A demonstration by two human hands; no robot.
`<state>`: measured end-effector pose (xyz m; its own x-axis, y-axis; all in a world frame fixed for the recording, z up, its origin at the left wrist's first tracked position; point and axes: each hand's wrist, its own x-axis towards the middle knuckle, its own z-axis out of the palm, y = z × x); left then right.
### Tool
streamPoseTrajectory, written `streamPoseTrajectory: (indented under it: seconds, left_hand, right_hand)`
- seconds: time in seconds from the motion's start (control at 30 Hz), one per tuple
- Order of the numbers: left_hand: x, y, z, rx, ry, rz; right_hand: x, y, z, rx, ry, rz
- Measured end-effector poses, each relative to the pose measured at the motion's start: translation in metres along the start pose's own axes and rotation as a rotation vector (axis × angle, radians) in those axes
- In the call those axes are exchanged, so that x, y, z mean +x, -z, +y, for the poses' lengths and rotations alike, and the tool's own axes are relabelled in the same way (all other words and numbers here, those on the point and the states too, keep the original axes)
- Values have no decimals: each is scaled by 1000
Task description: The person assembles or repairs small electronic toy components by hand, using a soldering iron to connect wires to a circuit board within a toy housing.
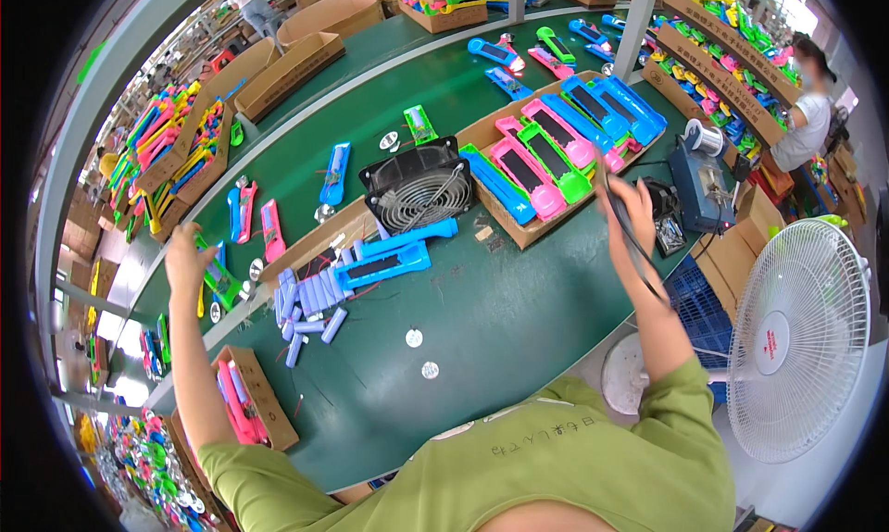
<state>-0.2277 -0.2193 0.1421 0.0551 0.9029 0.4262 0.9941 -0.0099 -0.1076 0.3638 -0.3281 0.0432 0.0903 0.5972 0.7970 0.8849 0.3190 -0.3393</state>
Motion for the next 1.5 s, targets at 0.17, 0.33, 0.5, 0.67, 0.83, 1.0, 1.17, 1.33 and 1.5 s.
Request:
streamPoseTrajectory:
  seconds: [0.17, 0.33, 0.5, 0.67, 0.83, 1.0, 1.17, 1.33, 1.5]
  left_hand:
    - [-69, 83, 82, -440, 141, -39]
    - [-194, 32, 180, -1032, 424, -120]
    - [-289, -37, 253, -943, 611, 16]
    - [-259, 11, 271, -287, 102, 236]
    - [-244, 24, 290, -640, -284, 52]
    - [-243, 10, 304, -648, -567, -280]
    - [-252, 4, 299, -1027, -301, -346]
    - [-257, 6, 302, -1622, 250, -208]
    - [-258, -1, 296, -1857, 630, -91]
  right_hand:
    - [23, -53, 62, -347, -91, -302]
    - [26, -77, 78, -358, -48, -250]
    - [35, -65, 64, -304, 35, -164]
    - [27, -43, 61, -294, 5, -136]
    - [43, -28, 73, -486, -11, -173]
    - [30, -60, 53, -202, 86, -319]
    - [27, -94, 36, -210, 50, -421]
    - [31, -97, 54, -253, 69, -359]
    - [33, -36, 17, 162, 20, -148]
